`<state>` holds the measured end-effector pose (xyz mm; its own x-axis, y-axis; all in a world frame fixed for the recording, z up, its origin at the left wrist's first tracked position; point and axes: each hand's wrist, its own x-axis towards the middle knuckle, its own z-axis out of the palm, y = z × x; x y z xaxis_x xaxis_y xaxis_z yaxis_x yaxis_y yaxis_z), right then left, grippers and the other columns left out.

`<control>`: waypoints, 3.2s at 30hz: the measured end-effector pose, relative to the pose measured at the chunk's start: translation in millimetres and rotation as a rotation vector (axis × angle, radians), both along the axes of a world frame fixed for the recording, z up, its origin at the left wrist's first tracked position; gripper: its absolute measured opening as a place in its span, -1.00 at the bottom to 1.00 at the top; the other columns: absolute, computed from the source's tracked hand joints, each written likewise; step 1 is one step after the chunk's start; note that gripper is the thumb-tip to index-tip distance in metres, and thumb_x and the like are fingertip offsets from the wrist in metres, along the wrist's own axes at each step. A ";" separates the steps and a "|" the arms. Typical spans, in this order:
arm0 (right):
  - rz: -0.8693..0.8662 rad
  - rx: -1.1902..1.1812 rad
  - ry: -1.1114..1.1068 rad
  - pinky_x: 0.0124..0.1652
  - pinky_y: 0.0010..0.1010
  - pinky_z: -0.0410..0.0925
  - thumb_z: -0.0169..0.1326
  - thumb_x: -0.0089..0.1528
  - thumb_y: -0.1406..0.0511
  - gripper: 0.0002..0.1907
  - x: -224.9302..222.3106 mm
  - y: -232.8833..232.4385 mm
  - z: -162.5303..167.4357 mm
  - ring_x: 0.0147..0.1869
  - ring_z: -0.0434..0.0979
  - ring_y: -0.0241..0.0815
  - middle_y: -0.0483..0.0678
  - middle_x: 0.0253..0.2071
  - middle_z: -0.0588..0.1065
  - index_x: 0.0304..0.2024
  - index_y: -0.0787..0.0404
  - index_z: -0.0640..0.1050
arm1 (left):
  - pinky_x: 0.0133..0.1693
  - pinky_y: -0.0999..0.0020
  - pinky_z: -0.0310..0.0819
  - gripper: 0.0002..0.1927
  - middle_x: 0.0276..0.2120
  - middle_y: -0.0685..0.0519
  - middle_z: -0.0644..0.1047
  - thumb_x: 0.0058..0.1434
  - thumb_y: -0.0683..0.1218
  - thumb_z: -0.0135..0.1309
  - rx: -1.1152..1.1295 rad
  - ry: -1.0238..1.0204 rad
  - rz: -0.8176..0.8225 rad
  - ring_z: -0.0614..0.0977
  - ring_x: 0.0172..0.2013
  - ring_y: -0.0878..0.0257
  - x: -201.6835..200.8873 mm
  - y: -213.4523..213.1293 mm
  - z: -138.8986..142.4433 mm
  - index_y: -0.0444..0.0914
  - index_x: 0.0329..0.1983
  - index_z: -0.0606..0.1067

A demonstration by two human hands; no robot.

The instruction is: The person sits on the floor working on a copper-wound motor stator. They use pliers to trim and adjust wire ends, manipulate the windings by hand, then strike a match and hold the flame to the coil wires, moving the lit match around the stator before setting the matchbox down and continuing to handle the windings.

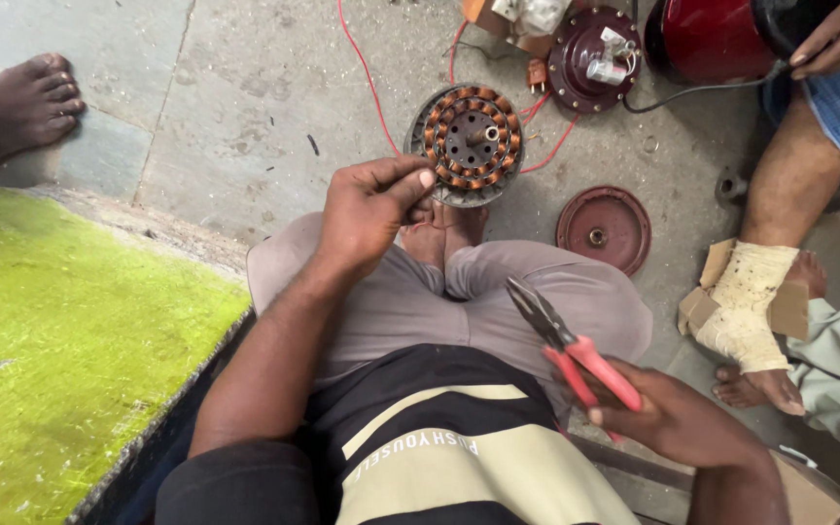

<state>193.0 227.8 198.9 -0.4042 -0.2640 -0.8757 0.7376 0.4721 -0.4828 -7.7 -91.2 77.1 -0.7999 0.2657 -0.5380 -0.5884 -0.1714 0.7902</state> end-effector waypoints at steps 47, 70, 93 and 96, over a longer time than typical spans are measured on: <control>-0.614 -0.453 0.383 -0.06 -0.36 0.50 0.05 0.39 0.42 -0.81 -81.3 -83.2 -138.5 -0.13 0.61 -0.19 0.10 -0.11 0.61 -0.03 0.48 0.56 | -0.25 0.47 0.64 -0.81 -0.31 0.06 0.58 0.26 -0.40 0.07 0.058 0.156 -0.319 0.70 -0.28 0.35 58.4 24.5 -2.5 -0.35 -0.13 0.38; -1.007 -0.377 0.232 -0.04 -0.20 0.57 0.09 0.36 0.40 -0.84 -115.5 -67.4 -167.4 -0.10 0.64 -0.10 0.07 -0.15 0.57 -0.05 0.40 0.53 | -0.25 0.34 0.59 -0.86 -0.38 -0.01 0.67 0.13 -0.23 0.25 -0.642 0.148 -0.323 0.72 -0.37 0.23 35.6 21.6 -48.0 -0.28 -0.23 0.61; -1.153 -0.233 0.396 -0.15 -0.29 0.59 0.18 0.27 0.54 -0.76 -138.9 -58.0 -208.1 -0.18 0.65 -0.14 0.02 -0.21 0.57 -0.04 0.32 0.48 | -0.16 0.20 0.59 -0.91 -0.29 -0.05 0.64 0.12 -0.23 0.27 -0.692 0.629 -0.103 0.69 -0.25 0.03 10.7 55.0 -73.4 -0.25 -0.29 0.66; -1.184 -0.305 0.392 -0.10 -0.20 0.63 0.17 0.27 0.54 -0.78 -143.5 -55.3 -204.4 -0.14 0.68 -0.11 0.03 -0.21 0.56 -0.06 0.32 0.48 | -0.15 0.24 0.60 -0.91 -0.26 -0.05 0.63 0.16 -0.26 0.25 -0.612 0.640 -0.003 0.70 -0.23 0.05 8.2 52.0 -68.6 -0.27 -0.25 0.64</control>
